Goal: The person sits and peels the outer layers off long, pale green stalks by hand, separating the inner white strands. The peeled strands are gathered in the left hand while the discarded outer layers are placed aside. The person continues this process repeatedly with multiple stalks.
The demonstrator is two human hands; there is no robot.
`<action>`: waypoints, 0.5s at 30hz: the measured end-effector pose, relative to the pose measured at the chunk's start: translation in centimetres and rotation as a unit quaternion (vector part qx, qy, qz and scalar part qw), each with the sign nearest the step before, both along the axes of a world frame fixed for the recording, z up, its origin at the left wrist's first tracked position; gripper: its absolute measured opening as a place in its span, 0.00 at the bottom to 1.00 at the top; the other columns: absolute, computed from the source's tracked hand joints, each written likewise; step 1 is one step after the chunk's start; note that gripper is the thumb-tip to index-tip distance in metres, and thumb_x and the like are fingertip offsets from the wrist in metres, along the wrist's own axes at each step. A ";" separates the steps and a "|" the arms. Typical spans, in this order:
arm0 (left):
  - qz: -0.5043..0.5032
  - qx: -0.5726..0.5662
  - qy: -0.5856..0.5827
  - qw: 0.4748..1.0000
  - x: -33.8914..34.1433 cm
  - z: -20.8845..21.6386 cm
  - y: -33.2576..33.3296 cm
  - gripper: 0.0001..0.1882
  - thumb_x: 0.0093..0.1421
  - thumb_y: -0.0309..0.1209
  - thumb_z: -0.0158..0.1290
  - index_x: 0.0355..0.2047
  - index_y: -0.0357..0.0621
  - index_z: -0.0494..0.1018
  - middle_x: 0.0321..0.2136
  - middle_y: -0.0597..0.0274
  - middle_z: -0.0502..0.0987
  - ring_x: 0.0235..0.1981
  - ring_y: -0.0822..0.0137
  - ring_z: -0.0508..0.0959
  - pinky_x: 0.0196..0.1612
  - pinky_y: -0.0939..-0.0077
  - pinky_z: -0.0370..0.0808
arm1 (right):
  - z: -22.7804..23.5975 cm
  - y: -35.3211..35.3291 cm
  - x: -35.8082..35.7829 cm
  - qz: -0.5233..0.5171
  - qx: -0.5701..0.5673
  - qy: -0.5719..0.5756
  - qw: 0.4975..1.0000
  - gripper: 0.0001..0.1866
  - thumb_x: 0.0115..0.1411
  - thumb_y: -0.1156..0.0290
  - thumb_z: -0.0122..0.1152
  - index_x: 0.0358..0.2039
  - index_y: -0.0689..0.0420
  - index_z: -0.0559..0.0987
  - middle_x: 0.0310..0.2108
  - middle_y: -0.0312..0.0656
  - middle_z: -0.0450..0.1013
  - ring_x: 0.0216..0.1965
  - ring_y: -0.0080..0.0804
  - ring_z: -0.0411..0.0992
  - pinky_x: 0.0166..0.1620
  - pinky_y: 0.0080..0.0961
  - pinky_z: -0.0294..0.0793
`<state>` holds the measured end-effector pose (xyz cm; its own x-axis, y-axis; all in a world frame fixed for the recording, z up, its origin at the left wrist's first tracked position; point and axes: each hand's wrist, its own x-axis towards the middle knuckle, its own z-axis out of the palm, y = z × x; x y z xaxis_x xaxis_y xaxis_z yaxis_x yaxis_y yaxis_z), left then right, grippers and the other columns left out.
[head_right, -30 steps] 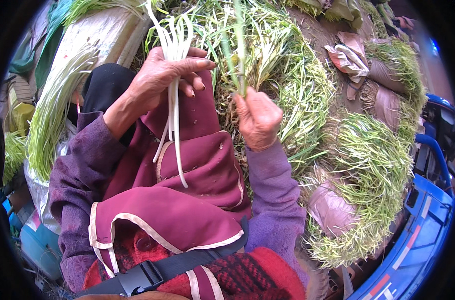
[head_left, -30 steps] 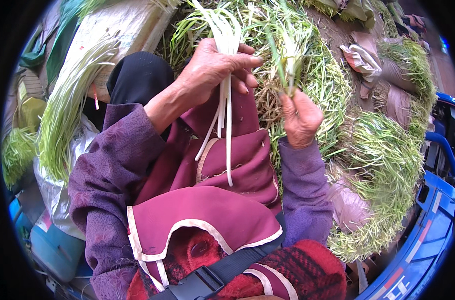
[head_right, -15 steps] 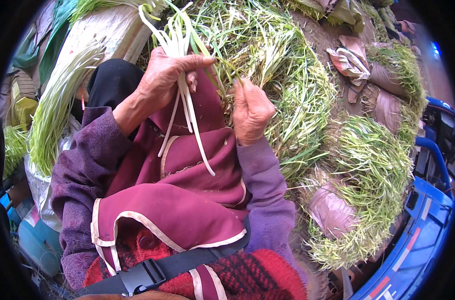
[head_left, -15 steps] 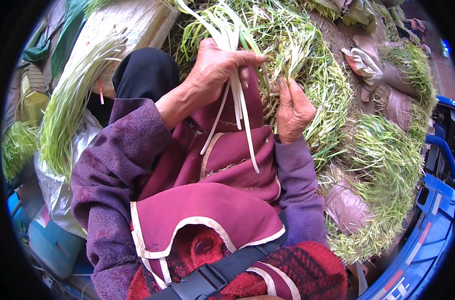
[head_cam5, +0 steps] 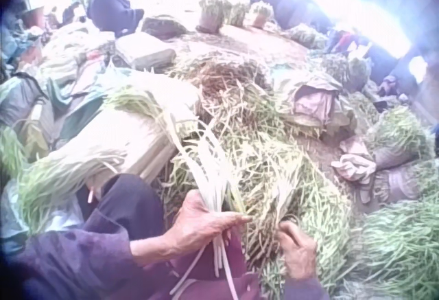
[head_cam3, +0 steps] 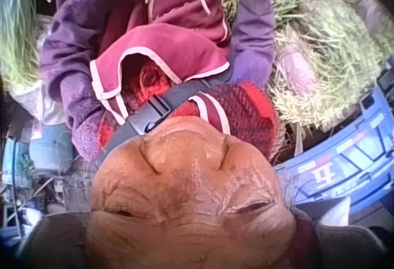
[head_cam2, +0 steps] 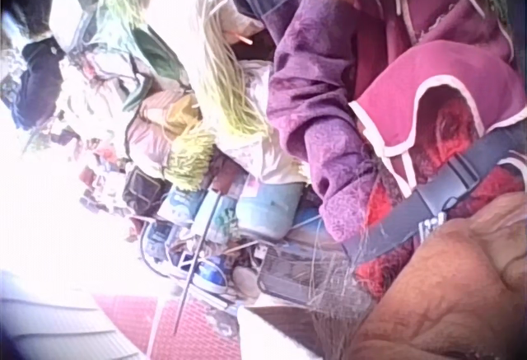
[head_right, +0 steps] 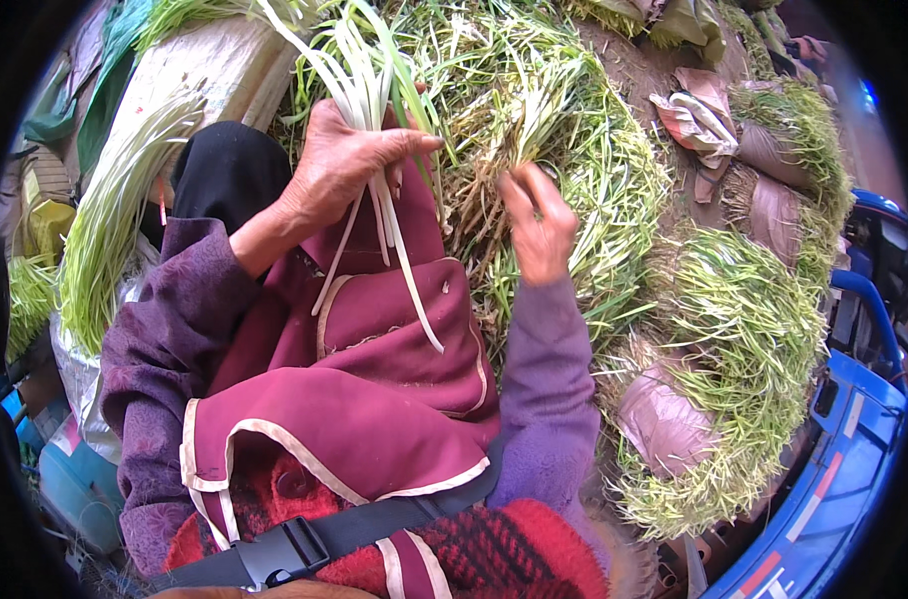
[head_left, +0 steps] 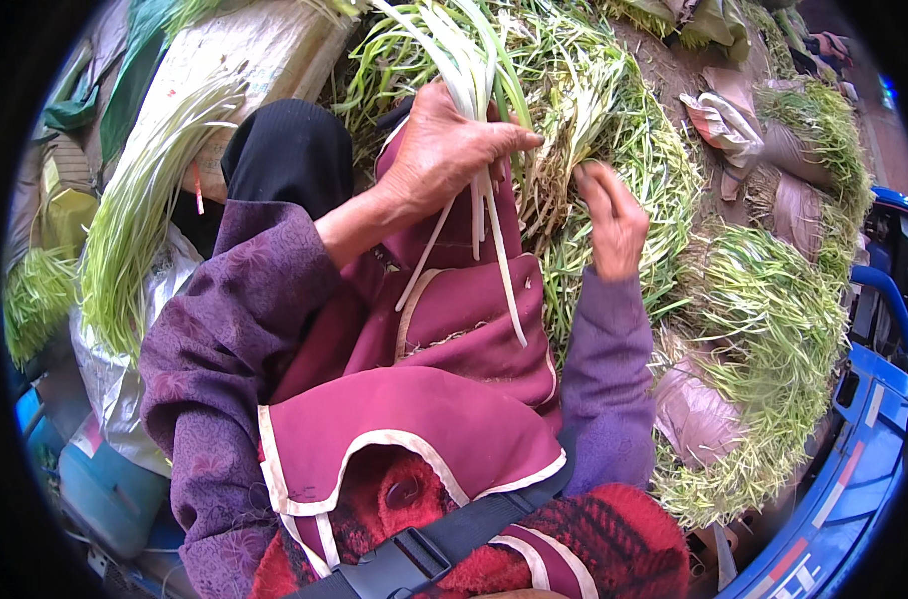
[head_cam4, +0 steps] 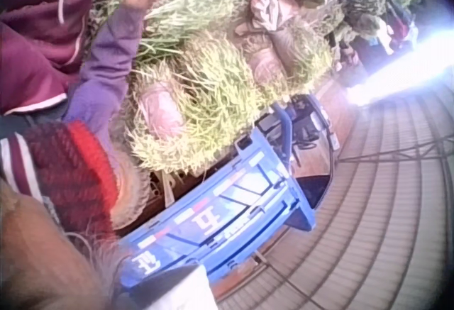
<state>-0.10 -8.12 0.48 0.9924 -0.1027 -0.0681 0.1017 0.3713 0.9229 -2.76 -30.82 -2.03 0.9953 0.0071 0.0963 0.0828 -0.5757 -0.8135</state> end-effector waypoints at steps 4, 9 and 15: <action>0.051 0.013 -0.066 0.996 -0.1 0.0 0.0 0.06 0.46 0.20 0.60 0.25 0.36 0.73 0.16 0.65 0.73 0.14 0.77 0.73 0.16 0.84 0.70 | 2.3 8.7 4.6 0.100 0.080 -0.175 0.976 0.07 0.52 0.76 0.61 0.32 0.64 0.78 0.30 0.43 0.75 0.31 0.27 0.73 0.36 0.21 0.72; 0.001 -0.015 0.007 1.000 -0.1 -0.3 1.6 0.21 0.48 0.24 0.61 0.43 0.35 0.69 0.20 0.67 0.73 0.17 0.79 0.71 0.18 0.86 0.69 | 2.3 9.5 4.0 0.016 0.497 -0.012 0.868 0.04 0.55 0.76 0.57 0.32 0.61 0.78 0.29 0.42 0.75 0.31 0.30 0.72 0.36 0.25 0.73; 0.040 -0.066 0.057 0.995 1.1 -0.8 3.5 0.17 0.49 0.21 0.59 0.40 0.32 0.69 0.21 0.61 0.75 0.14 0.77 0.72 0.17 0.85 0.71 | 1.2 0.9 -3.2 0.027 0.450 0.109 0.886 0.05 0.55 0.75 0.57 0.31 0.61 0.78 0.27 0.46 0.73 0.23 0.28 0.70 0.25 0.20 0.73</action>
<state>1.00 -4.64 -0.29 0.9845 -0.0383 -0.1710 0.1671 0.4992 0.8502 -5.94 -29.91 -0.82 0.9915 0.0737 -0.1077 -0.1256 0.3143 -0.9410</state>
